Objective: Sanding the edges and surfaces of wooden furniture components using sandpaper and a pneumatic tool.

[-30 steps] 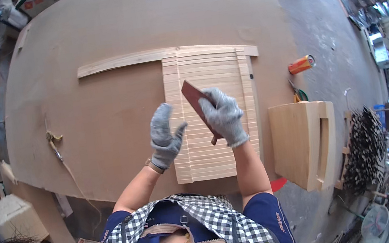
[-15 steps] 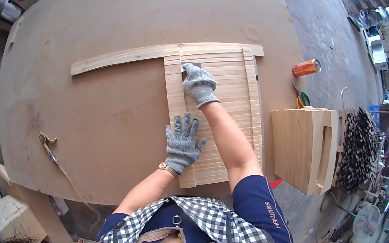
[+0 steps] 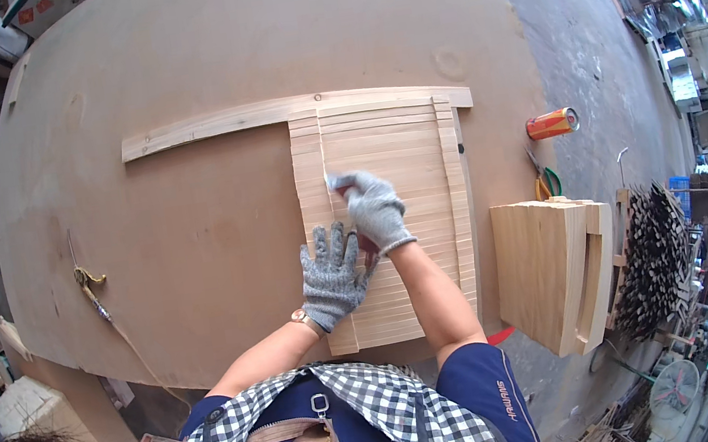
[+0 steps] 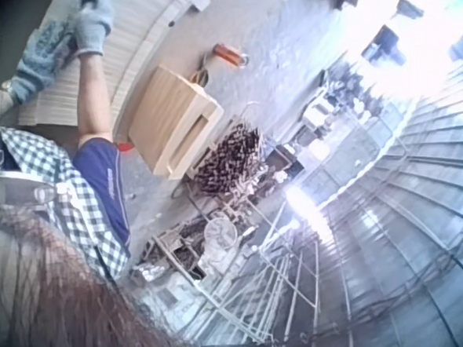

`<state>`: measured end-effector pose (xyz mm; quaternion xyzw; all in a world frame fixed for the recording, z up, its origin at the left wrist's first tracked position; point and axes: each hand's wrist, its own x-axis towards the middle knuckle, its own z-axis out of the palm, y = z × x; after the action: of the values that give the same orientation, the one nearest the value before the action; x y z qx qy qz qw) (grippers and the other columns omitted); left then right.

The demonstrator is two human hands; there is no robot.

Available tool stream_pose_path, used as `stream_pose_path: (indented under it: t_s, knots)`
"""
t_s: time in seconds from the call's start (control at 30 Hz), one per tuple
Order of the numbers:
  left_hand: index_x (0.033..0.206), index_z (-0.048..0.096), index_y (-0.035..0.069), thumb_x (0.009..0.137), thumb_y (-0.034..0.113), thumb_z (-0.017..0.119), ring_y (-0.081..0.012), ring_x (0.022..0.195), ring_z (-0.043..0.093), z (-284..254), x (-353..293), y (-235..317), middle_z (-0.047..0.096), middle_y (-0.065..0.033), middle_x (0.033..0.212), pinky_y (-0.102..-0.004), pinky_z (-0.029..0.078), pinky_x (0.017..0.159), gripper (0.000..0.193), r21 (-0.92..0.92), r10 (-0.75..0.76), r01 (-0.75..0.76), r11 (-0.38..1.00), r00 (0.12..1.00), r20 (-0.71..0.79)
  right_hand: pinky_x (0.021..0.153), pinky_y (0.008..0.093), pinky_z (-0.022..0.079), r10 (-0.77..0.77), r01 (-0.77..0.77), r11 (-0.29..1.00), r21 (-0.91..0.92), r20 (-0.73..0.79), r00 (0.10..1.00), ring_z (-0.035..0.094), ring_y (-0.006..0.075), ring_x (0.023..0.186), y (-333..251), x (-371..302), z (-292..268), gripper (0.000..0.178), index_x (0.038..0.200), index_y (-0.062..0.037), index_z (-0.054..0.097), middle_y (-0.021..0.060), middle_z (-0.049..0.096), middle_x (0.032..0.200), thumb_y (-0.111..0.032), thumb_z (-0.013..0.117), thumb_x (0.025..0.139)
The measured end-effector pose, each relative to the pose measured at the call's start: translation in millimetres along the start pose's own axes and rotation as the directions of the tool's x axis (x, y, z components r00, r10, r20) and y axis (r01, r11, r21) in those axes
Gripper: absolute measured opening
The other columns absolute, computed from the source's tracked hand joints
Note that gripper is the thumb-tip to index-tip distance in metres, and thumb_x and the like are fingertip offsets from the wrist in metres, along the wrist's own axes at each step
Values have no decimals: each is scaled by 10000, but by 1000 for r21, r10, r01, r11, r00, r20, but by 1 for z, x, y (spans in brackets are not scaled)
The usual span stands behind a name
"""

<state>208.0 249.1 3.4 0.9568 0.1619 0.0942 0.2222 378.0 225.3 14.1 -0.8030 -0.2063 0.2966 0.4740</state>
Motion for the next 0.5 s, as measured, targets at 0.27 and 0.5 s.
stream_pose_path:
  t_s: [0.27, 0.5]
  knots:
    - [1444, 261, 14, 831, 333, 660, -360, 1410, 178, -9, 21, -20, 204, -213, 1512, -494, 231, 1106, 798, -408, -190, 103, 907, 965, -180, 803, 453, 476, -75, -31, 887, -461, -211, 975, 605, 380, 913, -43, 66, -15, 223, 1015, -80, 643, 179, 658, 942, -158, 551, 828]
    - [1476, 57, 15, 846, 288, 643, -337, 1411, 172, 6, 91, -71, 122, -197, 1536, -370, 186, 1143, 903, -720, -392, 371, 586, 908, 149, 781, 326, 497, 32, -34, 999, -21, -83, 996, 641, 234, 853, -13, 60, -9, 301, 1092, -73, 667, 132, 682, 943, -134, 578, 810]
